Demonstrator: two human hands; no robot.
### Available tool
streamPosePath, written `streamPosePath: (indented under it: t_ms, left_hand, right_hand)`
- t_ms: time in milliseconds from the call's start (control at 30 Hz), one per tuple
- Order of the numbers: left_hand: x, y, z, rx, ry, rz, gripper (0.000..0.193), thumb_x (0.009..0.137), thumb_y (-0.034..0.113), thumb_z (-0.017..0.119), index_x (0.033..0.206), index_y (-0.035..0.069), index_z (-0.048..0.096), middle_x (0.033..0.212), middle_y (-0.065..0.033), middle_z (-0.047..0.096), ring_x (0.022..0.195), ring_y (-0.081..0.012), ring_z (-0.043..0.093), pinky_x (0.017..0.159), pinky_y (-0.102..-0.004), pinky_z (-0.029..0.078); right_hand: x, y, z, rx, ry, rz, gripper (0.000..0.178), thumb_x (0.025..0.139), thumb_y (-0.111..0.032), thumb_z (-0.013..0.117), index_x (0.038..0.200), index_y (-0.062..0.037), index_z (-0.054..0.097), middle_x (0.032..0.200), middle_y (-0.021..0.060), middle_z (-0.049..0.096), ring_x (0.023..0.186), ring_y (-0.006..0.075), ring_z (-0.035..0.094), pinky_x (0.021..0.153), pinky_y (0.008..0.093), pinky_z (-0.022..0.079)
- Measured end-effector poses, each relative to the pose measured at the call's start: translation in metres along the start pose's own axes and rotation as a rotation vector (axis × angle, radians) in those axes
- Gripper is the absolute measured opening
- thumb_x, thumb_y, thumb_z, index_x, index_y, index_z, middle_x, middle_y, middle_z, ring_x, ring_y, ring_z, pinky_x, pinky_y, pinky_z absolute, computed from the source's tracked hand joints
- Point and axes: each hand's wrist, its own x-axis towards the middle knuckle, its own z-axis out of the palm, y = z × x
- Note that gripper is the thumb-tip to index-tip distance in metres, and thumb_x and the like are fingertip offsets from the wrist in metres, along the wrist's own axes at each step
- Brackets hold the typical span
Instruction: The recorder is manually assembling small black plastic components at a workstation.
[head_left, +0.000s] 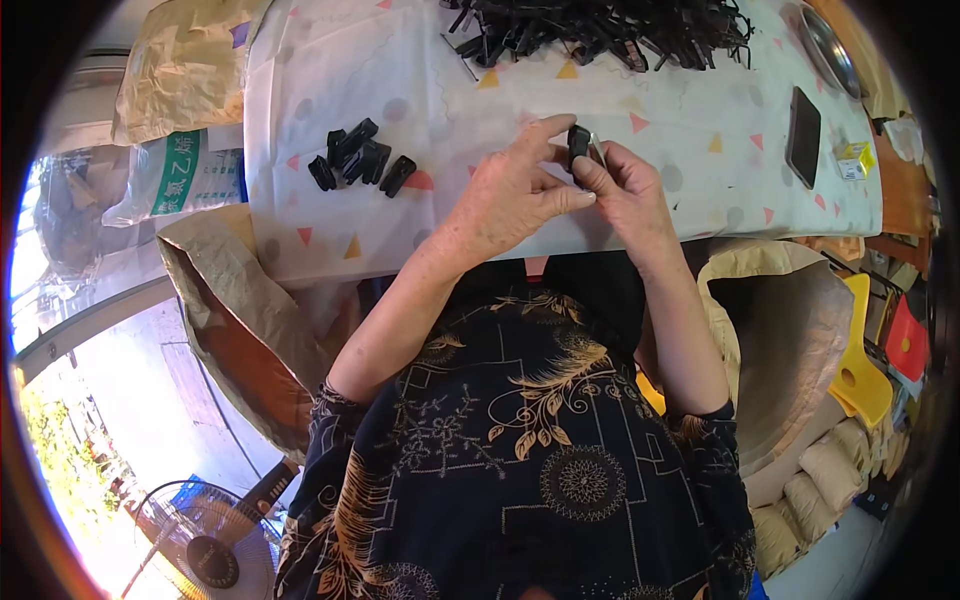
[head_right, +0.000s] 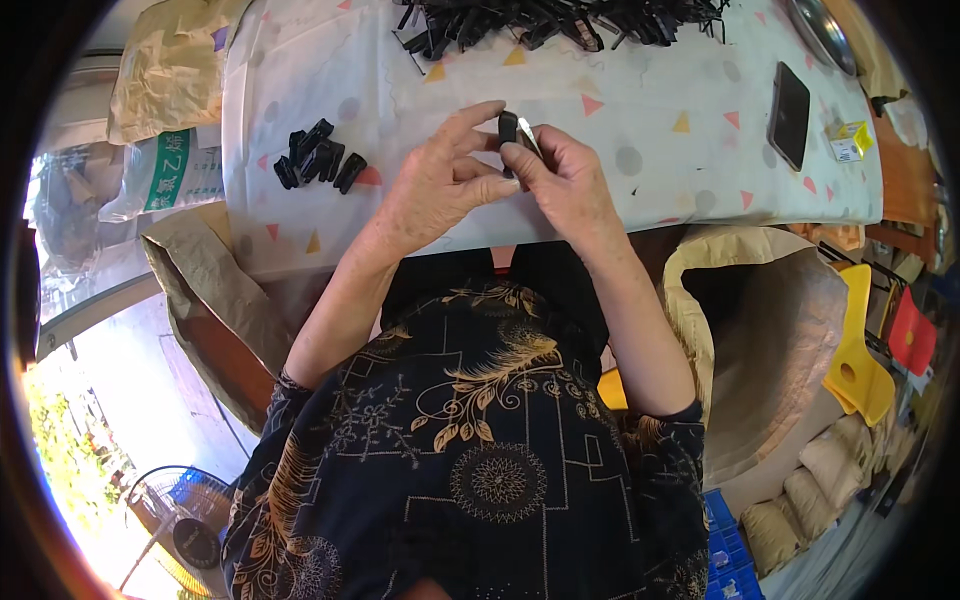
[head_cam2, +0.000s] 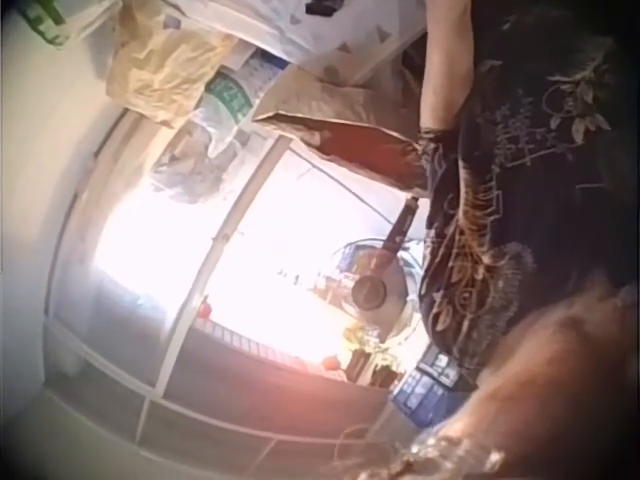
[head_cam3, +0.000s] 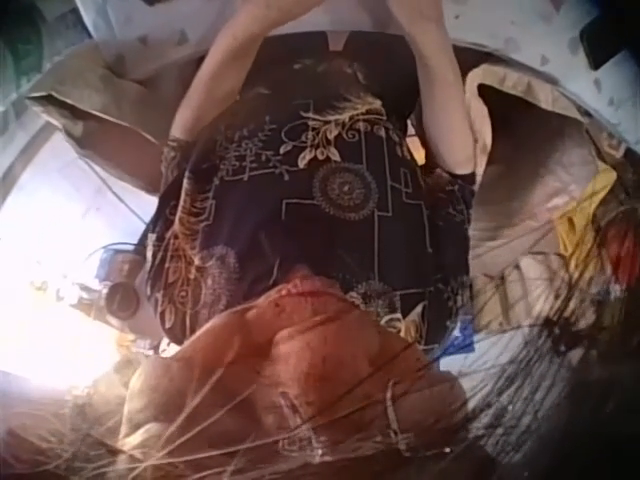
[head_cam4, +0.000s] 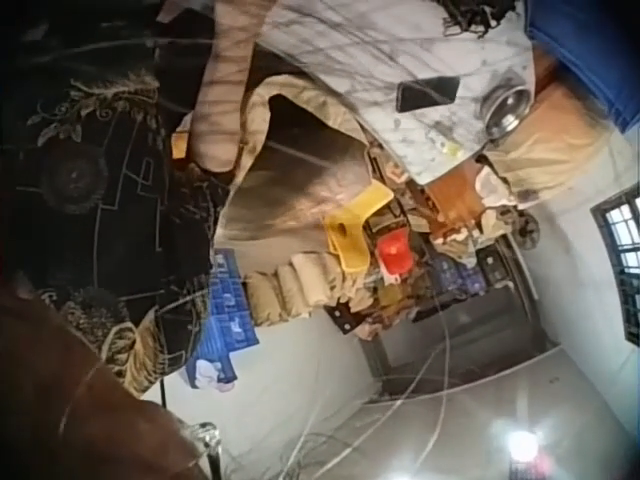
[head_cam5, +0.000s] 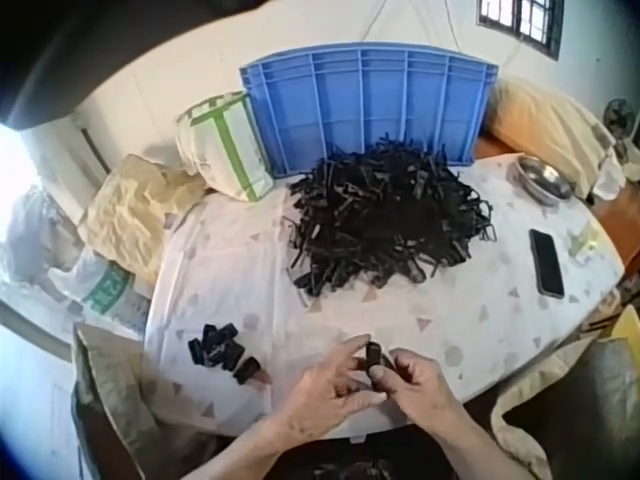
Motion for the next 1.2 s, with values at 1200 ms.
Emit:
streamPosePath:
  t_ms: [1200]
  left_hand:
    - [-0.048, -0.049, -0.033, -0.321, 0.448, 0.061, 0.032, 0.084, -0.007, 0.058, 0.114, 0.003, 0.062, 0.095, -0.0015, 0.064, 0.081, -0.0065, 0.058, 0.072, -0.0221, 0.051]
  right_hand:
    - [0.001, -0.012, 0.092, -0.131, -0.177, 0.060, 0.035, 0.099, -0.025, 0.047, 0.127, -0.0039, 0.047, 0.062, -0.0071, 0.040, 0.053, 0.0014, 0.034, 0.046, 0.0175, 0.025]
